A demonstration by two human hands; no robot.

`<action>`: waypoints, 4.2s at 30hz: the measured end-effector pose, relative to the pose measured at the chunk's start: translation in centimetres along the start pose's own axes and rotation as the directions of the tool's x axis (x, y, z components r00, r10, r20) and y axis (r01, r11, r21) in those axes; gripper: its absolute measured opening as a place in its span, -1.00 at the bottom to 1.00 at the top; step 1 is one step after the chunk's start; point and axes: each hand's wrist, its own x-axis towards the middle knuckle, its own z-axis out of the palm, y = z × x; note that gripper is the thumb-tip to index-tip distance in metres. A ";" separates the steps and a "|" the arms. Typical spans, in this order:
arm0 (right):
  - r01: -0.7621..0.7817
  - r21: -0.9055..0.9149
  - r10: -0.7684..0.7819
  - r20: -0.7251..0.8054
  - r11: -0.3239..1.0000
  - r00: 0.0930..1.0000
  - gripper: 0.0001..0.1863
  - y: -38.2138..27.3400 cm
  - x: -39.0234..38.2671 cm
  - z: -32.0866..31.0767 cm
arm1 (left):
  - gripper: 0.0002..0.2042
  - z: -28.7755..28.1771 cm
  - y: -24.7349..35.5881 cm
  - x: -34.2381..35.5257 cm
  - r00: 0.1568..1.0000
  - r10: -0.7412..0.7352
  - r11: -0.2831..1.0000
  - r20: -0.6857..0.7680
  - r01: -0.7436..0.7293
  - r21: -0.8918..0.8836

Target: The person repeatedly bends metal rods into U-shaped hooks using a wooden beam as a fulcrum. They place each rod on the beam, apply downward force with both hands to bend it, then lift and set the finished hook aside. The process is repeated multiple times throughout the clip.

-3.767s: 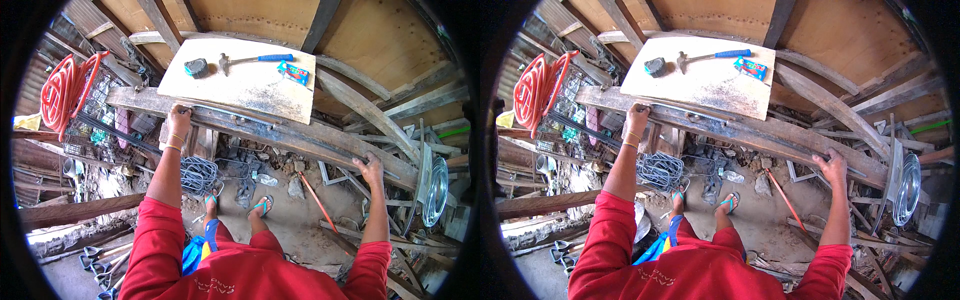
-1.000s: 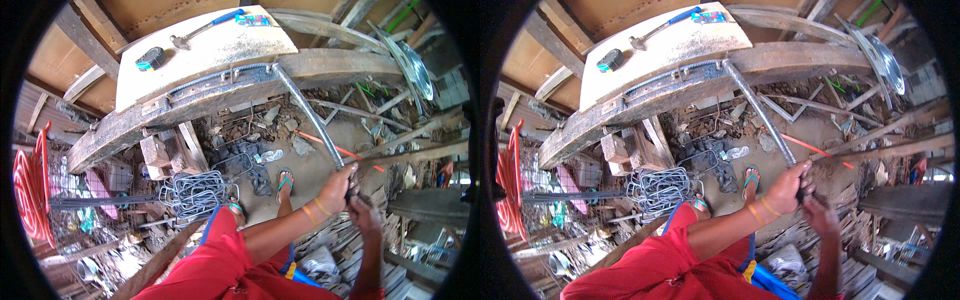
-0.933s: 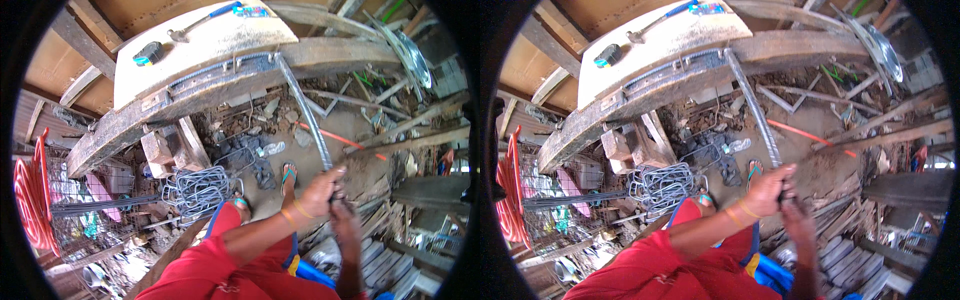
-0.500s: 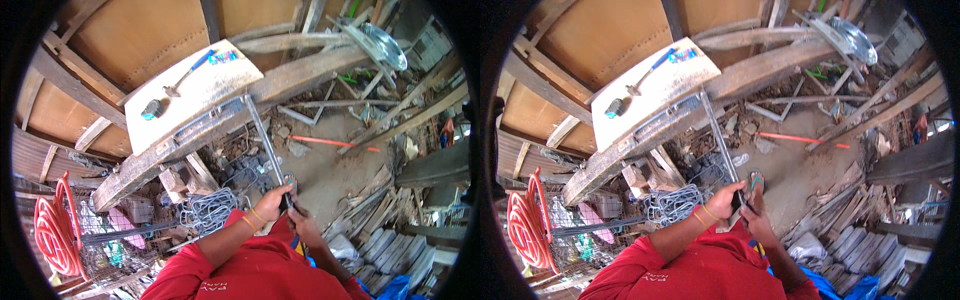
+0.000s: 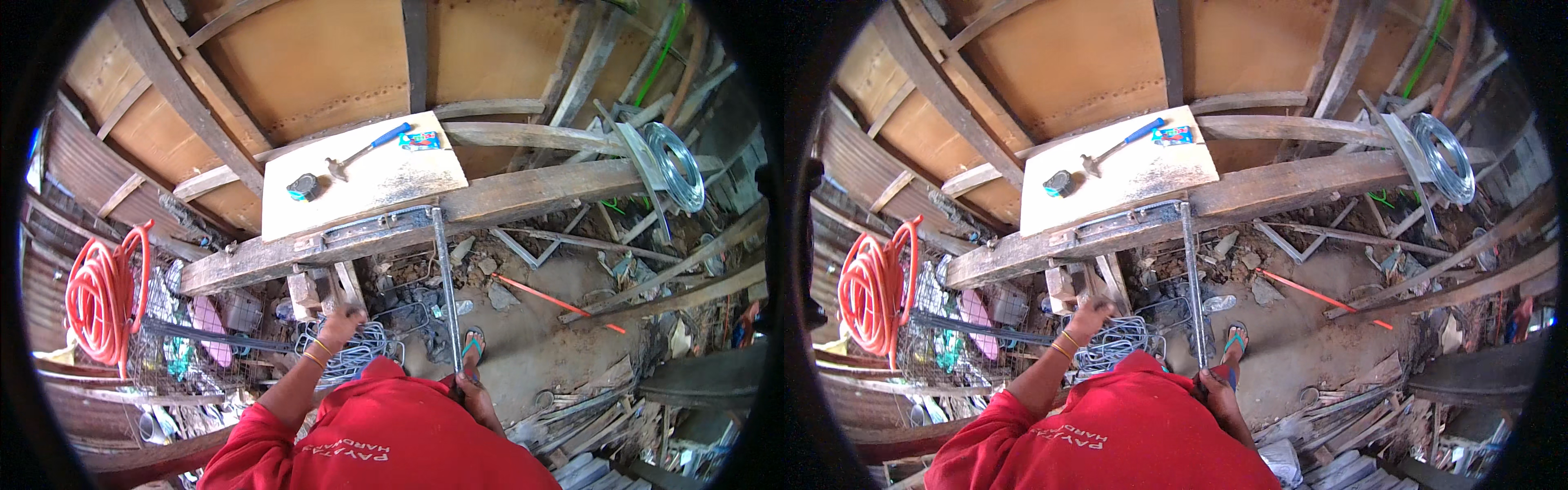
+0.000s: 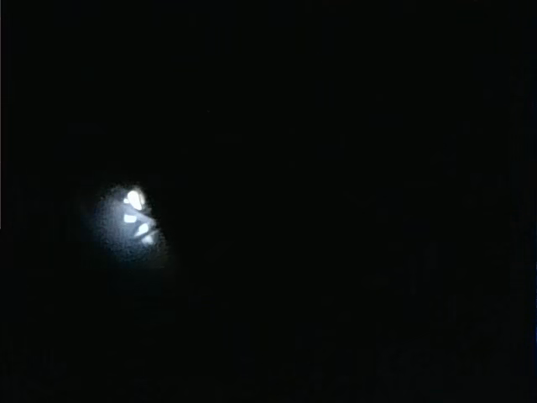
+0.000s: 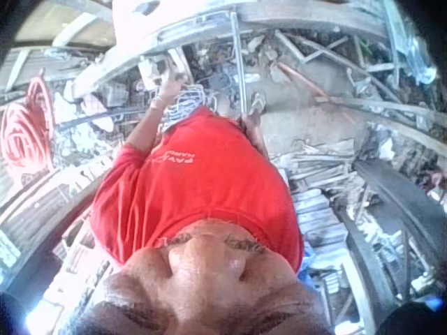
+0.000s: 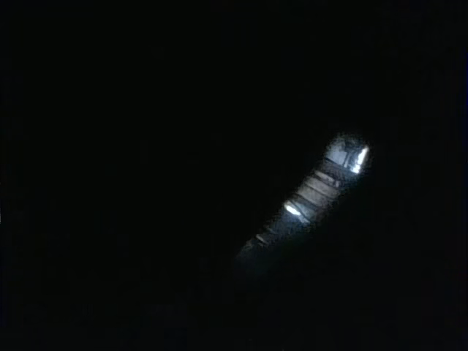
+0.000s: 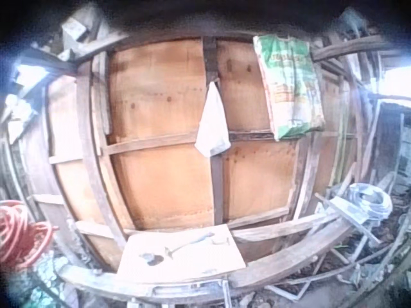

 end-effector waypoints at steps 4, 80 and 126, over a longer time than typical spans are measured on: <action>0.024 -0.021 -0.025 -0.056 0.999 0.998 -0.69 -1.3 0.2 -1.1 | -0.75 -3.7 0.0 1.7 0.971 -0.218 0.878 -0.098 0.151 -0.454; -0.089 -0.770 -0.357 0.186 -0.631 0.915 -0.32 -57.9 18.0 -5.5 | -0.65 11.9 12.5 0.7 0.817 -0.575 0.315 0.045 0.271 -0.910; -0.024 -0.741 -0.581 0.505 -0.671 0.638 -0.36 -52.8 18.0 -9.4 | -0.65 9.6 10.4 1.0 0.844 -0.422 0.187 0.330 0.437 -0.880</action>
